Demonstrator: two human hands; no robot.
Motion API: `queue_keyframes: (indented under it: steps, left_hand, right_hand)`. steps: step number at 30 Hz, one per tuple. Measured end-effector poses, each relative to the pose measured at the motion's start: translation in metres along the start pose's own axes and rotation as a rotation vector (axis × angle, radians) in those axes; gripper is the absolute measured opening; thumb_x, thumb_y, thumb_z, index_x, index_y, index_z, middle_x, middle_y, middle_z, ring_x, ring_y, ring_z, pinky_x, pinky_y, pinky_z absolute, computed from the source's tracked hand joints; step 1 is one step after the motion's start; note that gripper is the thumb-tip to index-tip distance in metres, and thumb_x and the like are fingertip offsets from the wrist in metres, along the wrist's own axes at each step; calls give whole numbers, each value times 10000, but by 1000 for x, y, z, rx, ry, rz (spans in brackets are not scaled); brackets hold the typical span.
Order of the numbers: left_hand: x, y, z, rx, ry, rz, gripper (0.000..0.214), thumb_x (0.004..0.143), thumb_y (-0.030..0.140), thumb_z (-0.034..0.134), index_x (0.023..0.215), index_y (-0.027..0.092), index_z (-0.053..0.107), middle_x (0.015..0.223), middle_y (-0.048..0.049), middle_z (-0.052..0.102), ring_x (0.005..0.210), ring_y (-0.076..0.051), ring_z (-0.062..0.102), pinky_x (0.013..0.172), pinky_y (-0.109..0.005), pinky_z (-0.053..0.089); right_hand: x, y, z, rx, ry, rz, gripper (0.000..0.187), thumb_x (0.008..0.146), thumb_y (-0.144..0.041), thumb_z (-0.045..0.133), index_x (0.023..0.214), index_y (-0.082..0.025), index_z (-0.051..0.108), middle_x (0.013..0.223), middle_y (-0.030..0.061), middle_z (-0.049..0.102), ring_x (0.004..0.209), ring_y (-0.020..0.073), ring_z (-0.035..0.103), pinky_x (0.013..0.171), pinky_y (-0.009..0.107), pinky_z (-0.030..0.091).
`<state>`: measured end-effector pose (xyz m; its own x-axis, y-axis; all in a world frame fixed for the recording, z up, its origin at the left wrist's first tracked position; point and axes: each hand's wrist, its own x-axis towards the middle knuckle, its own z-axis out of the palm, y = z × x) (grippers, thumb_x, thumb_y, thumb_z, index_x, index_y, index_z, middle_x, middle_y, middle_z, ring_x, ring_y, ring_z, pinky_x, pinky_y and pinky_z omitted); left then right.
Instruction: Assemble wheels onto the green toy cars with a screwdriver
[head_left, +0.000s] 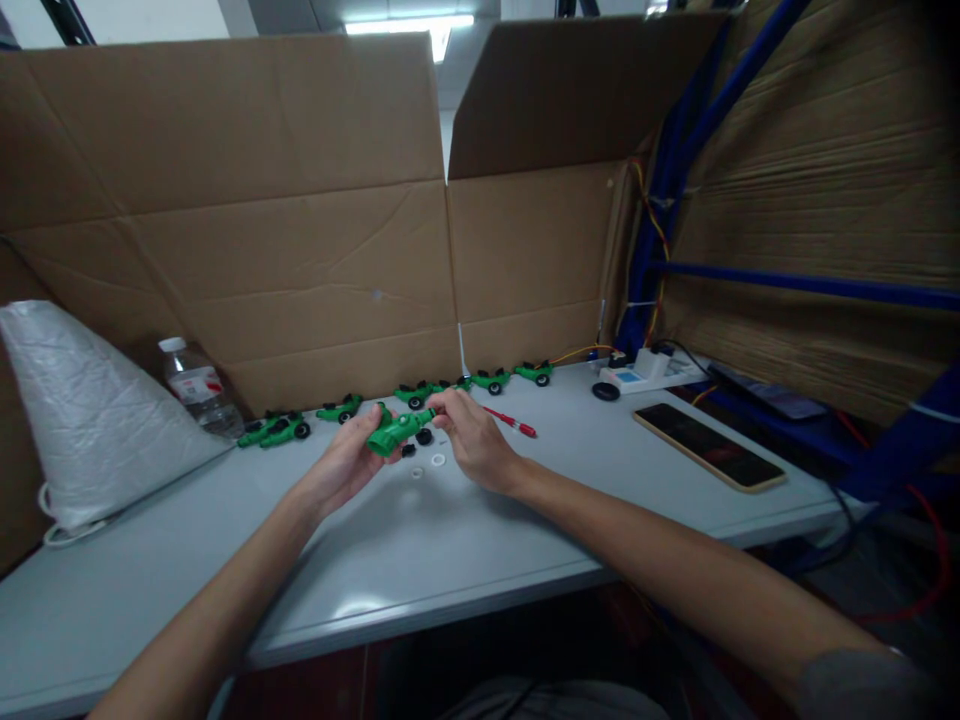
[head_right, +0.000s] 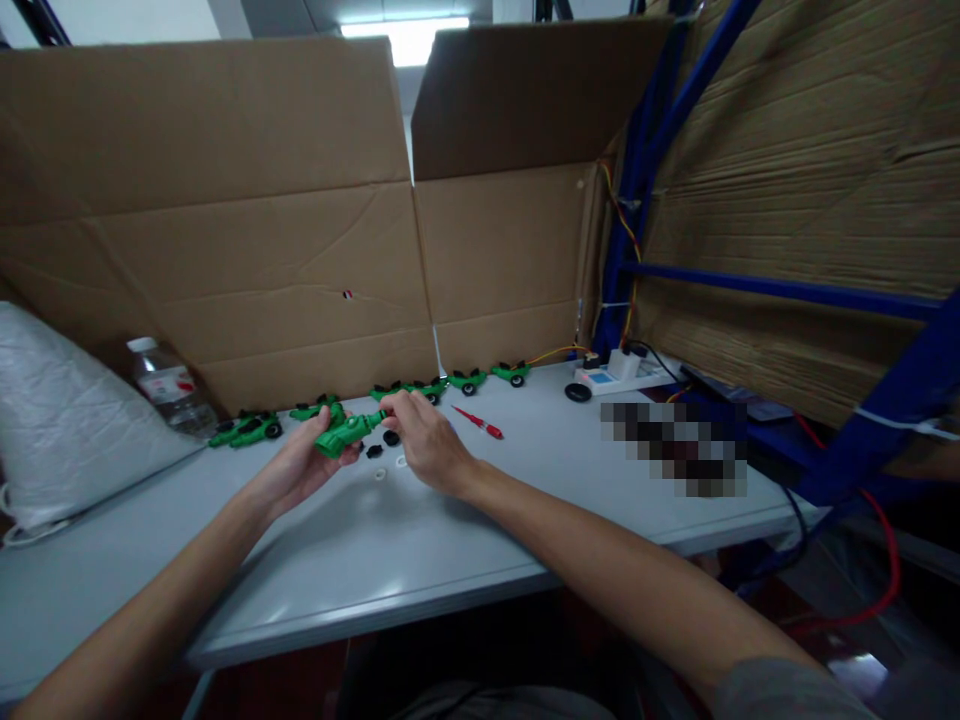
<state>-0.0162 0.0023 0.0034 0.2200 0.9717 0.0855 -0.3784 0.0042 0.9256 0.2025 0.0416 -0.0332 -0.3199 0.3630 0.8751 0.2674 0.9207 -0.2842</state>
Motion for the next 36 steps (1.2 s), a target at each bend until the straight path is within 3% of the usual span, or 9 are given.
queue_keyframes:
  steps: [3,7,11,16,21,25,30,36]
  left_hand:
    - [0,1,-3,65,-27,31,455,730,493,925,940,130,748,869,-66,720,744,-166,679,649,-253,545]
    - [0,0,-2,159,-62,30,392,724,381,950,920,122,729,820,-51,696,721,-146,652,643,-240,504]
    - [-1,0,2,247,-43,10,387,674,260,975,939,148,716,830,-21,683,707,-125,627,647,-232,471]
    - [2,-2,2,272,14,28,470,645,250,983,1041,137,758,884,-32,694,712,-115,616,622,-223,455]
    - [8,-2,-3,240,112,106,350,673,289,971,833,141,698,812,8,652,701,-101,616,680,-237,536]
    - [12,-2,-7,180,181,147,366,675,263,971,780,142,642,815,12,657,736,-102,646,725,-248,587]
    - [16,-7,-12,159,235,119,389,704,220,955,1009,125,733,971,-60,729,886,-161,709,830,-308,627]
    - [16,-12,-15,245,229,184,375,733,296,936,998,128,732,955,-57,729,904,-171,706,870,-354,624]
  right_hand:
    - [1,-1,-2,22,2,1,191,1122,-285,381,1221,-233,536,1097,88,648,1037,227,612,904,364,498]
    - [3,-1,-6,48,-17,69,261,1126,-308,359,1290,-243,552,1164,93,661,1116,229,626,974,379,500]
    - [4,-3,-8,67,-76,131,301,1118,-336,381,1336,-253,572,1227,102,664,1175,247,624,1024,410,496]
    - [4,-1,-4,111,-43,208,395,1097,-320,433,1482,-241,468,1258,117,667,1132,244,644,1008,410,510]
    - [2,13,0,22,-12,227,382,1081,-236,411,1456,-190,465,1167,124,664,1110,255,612,1011,412,481]
    - [-4,28,1,-148,-157,225,246,1065,-199,447,1261,-185,597,1166,124,664,1072,265,578,978,417,456]
    - [-12,39,1,-305,-424,216,206,1041,-140,498,1151,-192,664,1128,104,675,1033,258,556,953,408,422]
    - [-11,37,-1,-250,-514,164,175,1046,-163,541,1131,-200,689,1095,94,690,1020,250,574,915,390,417]
